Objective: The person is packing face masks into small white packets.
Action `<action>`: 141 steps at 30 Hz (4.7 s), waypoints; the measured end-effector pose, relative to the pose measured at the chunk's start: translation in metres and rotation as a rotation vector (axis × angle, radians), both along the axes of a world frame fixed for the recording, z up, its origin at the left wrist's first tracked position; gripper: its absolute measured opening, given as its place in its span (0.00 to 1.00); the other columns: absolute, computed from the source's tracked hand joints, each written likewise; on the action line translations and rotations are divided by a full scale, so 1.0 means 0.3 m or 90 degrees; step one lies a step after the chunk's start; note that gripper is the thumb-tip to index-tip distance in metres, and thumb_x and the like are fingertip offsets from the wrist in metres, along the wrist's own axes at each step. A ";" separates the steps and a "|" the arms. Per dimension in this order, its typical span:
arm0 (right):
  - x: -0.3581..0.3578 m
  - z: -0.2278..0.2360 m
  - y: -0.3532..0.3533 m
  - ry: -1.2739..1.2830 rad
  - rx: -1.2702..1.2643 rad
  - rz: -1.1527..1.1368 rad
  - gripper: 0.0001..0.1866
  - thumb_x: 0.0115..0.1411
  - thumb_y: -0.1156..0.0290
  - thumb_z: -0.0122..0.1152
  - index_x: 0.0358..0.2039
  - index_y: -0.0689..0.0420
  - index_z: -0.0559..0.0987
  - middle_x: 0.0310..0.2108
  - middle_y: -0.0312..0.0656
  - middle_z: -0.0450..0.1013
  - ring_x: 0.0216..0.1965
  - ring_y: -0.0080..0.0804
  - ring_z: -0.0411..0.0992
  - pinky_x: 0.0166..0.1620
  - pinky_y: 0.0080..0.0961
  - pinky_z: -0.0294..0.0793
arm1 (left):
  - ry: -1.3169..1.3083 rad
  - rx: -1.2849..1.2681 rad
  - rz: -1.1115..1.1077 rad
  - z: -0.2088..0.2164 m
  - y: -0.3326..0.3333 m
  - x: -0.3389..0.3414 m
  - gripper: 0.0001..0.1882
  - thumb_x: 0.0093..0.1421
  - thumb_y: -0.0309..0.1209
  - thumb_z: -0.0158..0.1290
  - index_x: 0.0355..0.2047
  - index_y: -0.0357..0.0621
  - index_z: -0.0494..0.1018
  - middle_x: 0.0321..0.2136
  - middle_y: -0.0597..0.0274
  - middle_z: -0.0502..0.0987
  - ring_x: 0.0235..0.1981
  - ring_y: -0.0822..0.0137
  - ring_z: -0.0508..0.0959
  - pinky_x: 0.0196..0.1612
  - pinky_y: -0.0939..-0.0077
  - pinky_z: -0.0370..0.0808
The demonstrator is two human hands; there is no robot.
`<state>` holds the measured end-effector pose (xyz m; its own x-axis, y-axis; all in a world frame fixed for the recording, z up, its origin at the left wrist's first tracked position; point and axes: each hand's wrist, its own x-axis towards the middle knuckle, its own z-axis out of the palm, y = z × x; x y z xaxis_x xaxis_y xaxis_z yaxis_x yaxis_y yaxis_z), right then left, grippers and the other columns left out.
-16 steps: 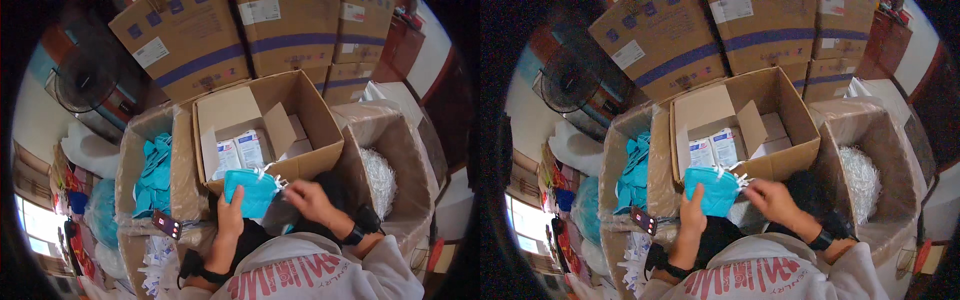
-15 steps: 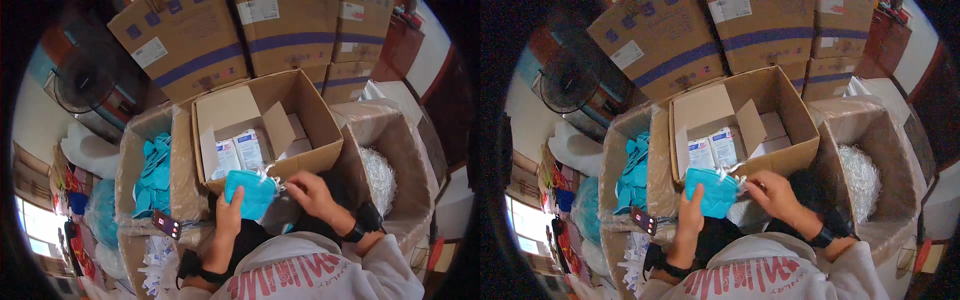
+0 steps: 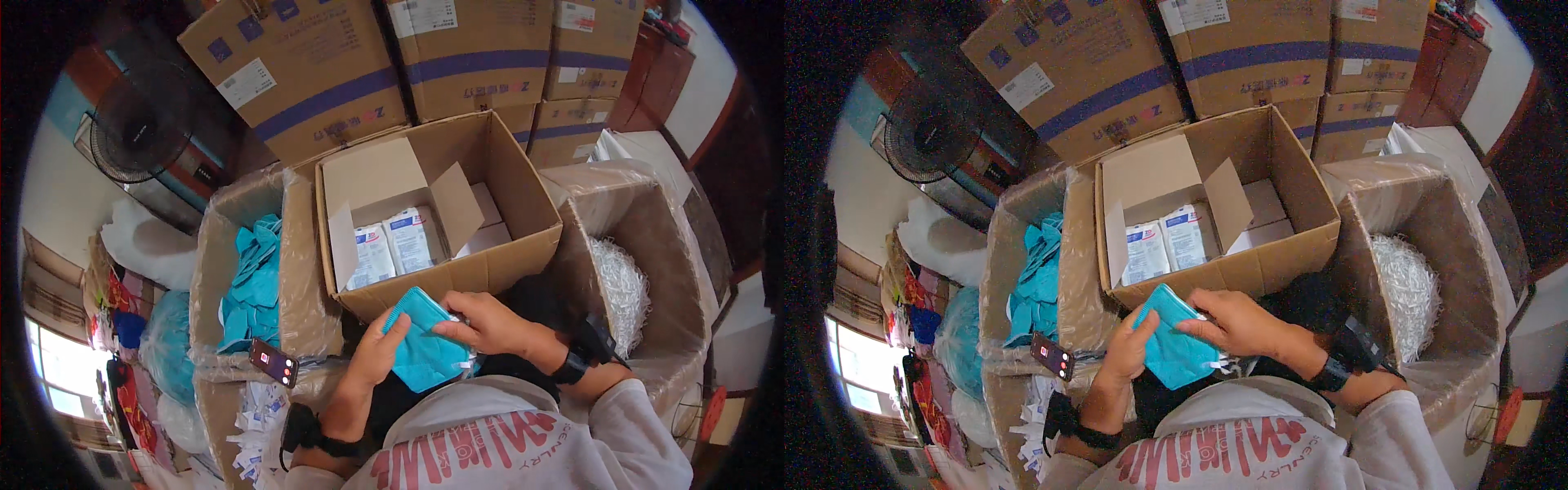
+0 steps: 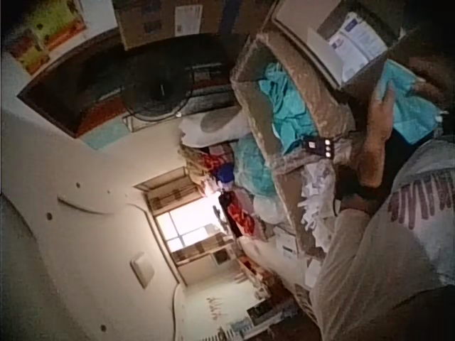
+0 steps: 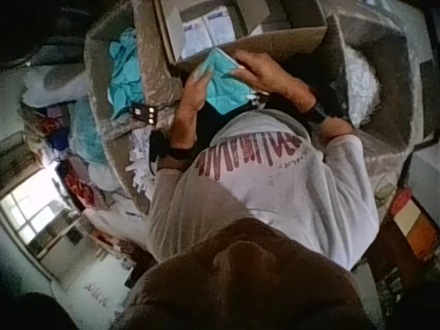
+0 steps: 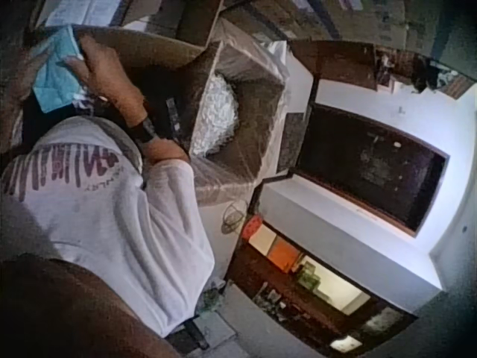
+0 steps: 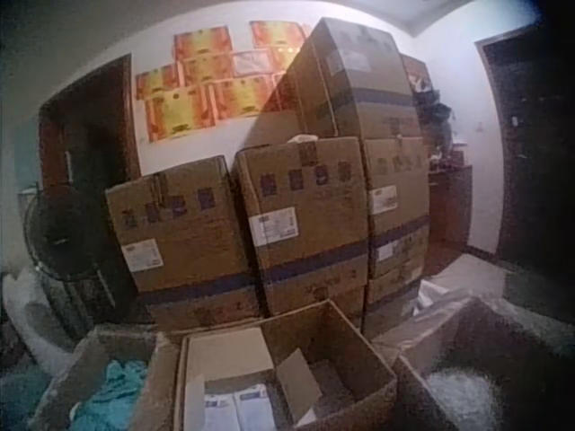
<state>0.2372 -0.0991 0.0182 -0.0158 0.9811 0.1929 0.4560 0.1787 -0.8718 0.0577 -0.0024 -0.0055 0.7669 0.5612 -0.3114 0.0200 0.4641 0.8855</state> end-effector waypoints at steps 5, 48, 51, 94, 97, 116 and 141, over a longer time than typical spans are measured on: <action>-0.005 0.014 -0.013 0.070 -0.069 0.000 0.16 0.55 0.58 0.52 0.28 0.59 0.67 0.21 0.51 0.67 0.24 0.50 0.68 0.27 0.35 0.66 | 0.008 0.045 -0.070 -0.006 0.021 -0.013 0.19 0.62 0.36 0.41 0.50 0.37 0.61 0.42 0.62 0.70 0.43 0.72 0.69 0.48 0.78 0.64; -0.102 -0.163 -0.068 0.076 -0.146 0.116 0.12 0.58 0.66 0.49 0.32 0.64 0.72 0.27 0.50 0.70 0.29 0.43 0.69 0.33 0.31 0.68 | 0.115 0.418 -0.105 0.075 -0.068 -0.063 0.11 0.58 0.36 0.46 0.37 0.48 0.74 0.25 0.56 0.76 0.25 0.62 0.76 0.30 0.71 0.70; -0.110 -0.135 -0.063 -0.089 -0.158 0.214 0.14 0.59 0.62 0.46 0.29 0.62 0.71 0.27 0.52 0.69 0.31 0.52 0.68 0.34 0.39 0.67 | 0.359 0.787 -0.452 0.008 -0.022 -0.093 0.16 0.58 0.42 0.43 0.31 0.45 0.74 0.23 0.54 0.75 0.26 0.57 0.75 0.31 0.68 0.70; 0.240 0.090 -0.449 0.170 -0.675 0.490 0.20 0.64 0.57 0.35 0.35 0.62 0.68 0.26 0.33 0.62 0.33 0.19 0.58 0.38 0.20 0.62 | 0.152 0.236 -0.697 -0.156 -0.250 -0.188 0.15 0.58 0.41 0.43 0.31 0.40 0.70 0.29 0.56 0.74 0.35 0.58 0.73 0.39 0.69 0.68; 0.420 0.223 -0.526 -0.063 -0.769 0.063 0.19 0.63 0.57 0.38 0.27 0.59 0.69 0.21 0.32 0.62 0.27 0.19 0.61 0.32 0.18 0.62 | 0.215 0.249 -0.661 -0.110 -0.256 -0.194 0.18 0.58 0.43 0.43 0.30 0.39 0.70 0.29 0.56 0.74 0.34 0.58 0.73 0.39 0.68 0.68; 0.043 -0.026 0.131 0.336 -0.202 0.067 0.25 0.63 0.52 0.34 0.41 0.60 0.72 0.31 0.34 0.67 0.30 0.20 0.61 0.34 0.18 0.61 | -0.111 0.131 0.157 0.286 0.215 0.044 0.19 0.61 0.43 0.40 0.25 0.40 0.69 0.16 0.67 0.66 0.16 0.78 0.65 0.19 0.86 0.60; -0.083 -0.175 0.089 0.866 -0.371 0.254 0.10 0.62 0.64 0.42 0.42 0.52 0.62 0.20 0.31 0.58 0.18 0.15 0.52 0.18 0.11 0.49 | -0.153 0.084 0.372 0.301 0.335 -0.034 0.15 0.57 0.43 0.47 0.24 0.44 0.67 0.17 0.69 0.65 0.18 0.77 0.66 0.21 0.84 0.64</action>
<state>0.2122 -0.0723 -0.0343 -0.4235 0.8980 -0.1190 -0.7139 -0.4118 -0.5664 0.0474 0.0982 0.0849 0.3632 0.9292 -0.0688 -0.4097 0.2256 0.8839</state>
